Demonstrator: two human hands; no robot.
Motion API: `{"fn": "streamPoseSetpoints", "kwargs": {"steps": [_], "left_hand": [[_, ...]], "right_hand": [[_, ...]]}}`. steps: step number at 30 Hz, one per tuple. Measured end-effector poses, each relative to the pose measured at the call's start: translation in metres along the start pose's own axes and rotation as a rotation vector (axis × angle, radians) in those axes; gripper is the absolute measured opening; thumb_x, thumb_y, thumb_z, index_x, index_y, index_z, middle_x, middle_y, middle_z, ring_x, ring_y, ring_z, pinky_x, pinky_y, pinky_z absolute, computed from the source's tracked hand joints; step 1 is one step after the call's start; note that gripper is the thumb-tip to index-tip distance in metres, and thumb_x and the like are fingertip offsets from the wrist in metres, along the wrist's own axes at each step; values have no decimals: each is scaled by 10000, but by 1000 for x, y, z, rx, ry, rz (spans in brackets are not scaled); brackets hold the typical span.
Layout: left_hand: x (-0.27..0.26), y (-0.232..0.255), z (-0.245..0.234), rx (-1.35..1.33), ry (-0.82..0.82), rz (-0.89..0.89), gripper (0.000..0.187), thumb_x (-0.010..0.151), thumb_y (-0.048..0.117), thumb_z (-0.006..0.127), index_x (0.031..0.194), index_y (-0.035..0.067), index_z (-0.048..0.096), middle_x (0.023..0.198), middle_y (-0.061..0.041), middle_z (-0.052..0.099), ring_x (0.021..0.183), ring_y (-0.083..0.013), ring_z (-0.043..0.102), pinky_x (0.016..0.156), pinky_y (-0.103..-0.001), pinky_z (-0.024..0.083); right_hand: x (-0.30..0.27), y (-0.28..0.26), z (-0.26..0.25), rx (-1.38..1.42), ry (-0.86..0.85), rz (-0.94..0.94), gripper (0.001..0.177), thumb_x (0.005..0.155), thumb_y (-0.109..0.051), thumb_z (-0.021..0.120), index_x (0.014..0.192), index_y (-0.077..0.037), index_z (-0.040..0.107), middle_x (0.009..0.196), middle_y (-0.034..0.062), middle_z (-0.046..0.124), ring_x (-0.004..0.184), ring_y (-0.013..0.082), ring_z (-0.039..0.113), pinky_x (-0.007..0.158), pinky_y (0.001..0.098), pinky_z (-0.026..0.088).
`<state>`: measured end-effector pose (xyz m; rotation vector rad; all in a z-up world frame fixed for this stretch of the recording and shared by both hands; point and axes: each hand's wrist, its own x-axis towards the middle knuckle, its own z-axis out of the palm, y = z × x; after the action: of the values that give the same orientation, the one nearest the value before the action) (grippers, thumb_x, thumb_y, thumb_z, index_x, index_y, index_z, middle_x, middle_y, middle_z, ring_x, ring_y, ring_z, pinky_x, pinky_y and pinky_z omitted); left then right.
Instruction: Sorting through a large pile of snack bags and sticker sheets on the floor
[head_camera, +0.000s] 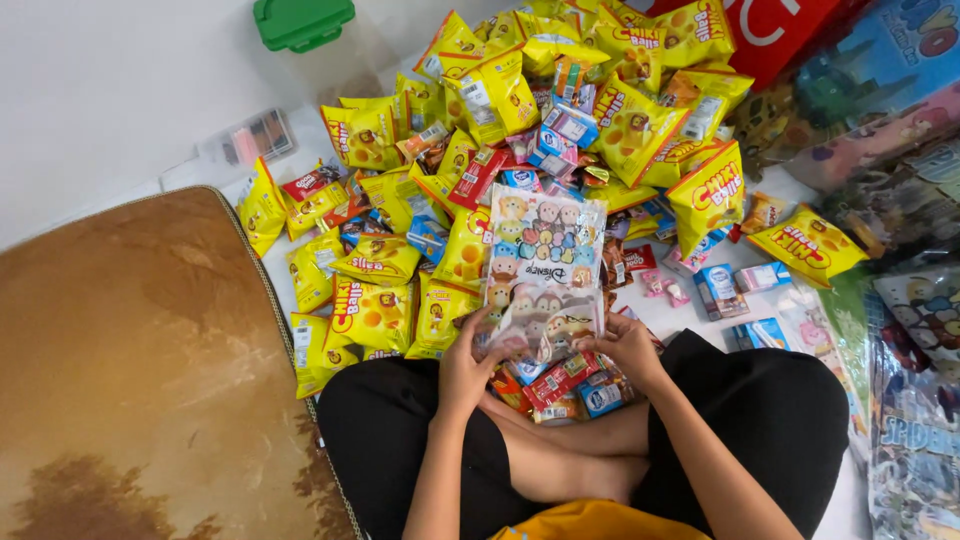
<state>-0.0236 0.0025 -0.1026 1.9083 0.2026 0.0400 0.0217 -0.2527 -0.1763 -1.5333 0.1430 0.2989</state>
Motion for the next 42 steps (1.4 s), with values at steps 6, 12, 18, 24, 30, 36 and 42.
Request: {"fn": "streamPoseSetpoints", "kwargs": {"steps": [6, 12, 18, 24, 30, 36, 42], "left_hand": [[-19, 15, -19, 99, -25, 304, 914, 793, 380, 877, 1546, 141, 418, 1469, -210, 356, 1365, -494, 352, 1105, -628, 329], [-22, 81, -21, 299, -152, 444, 373, 1009, 480, 546, 1082, 194, 776, 1410, -135, 552, 1441, -407, 346, 1156, -613, 271], [-4, 11, 27, 893, 3, 306, 254, 972, 513, 575, 972, 342, 763, 979, 146, 748, 898, -149, 742, 733, -326, 587], [-6, 33, 30, 737, 23, 124, 232, 909, 93, 663, 1088, 192, 772, 1062, 30, 727, 1076, -235, 654, 826, -364, 589], [-5, 35, 38, 640, 51, 23, 537, 774, -3, 695, 1263, 217, 708, 1194, 20, 669, 1183, -249, 581, 938, -426, 562], [2, 33, 45, 577, 111, -42, 629, 764, -14, 681, 1350, 215, 660, 1280, -17, 631, 1206, -283, 559, 961, -450, 543], [2, 38, 49, 588, 114, -27, 622, 768, -29, 662, 1351, 185, 664, 1260, -47, 639, 1186, -303, 570, 951, -460, 535]], "right_hand": [[13, 8, -3, -19, -15, -26, 267, 657, 57, 918, 858, 8, 750, 832, 107, 766, 790, 151, 708, 792, 310, 599], [16, 12, -4, -103, -6, -43, 293, 651, -25, 955, 883, -40, 776, 812, 76, 768, 782, 136, 701, 827, 323, 564], [23, 58, -17, -170, -29, -55, 300, 657, -58, 957, 893, -84, 775, 803, 5, 770, 806, 91, 645, 838, 296, 510], [1, 16, -34, -417, -85, -179, 614, 728, 70, 804, 1307, -100, 687, 1124, 196, 749, 1088, 427, 676, 1033, 520, 481], [39, 150, -114, -892, 236, -242, 528, 641, -93, 786, 1127, -291, 735, 1044, -42, 695, 976, 235, 706, 875, 362, 582], [9, 86, -71, -789, -93, -188, 269, 715, -303, 887, 931, -191, 772, 901, 84, 764, 943, 355, 725, 816, 464, 590], [-14, 74, -62, -1133, -277, -251, 621, 486, -459, 964, 1041, -245, 784, 1078, 78, 749, 1037, 330, 686, 848, 431, 580]]}}
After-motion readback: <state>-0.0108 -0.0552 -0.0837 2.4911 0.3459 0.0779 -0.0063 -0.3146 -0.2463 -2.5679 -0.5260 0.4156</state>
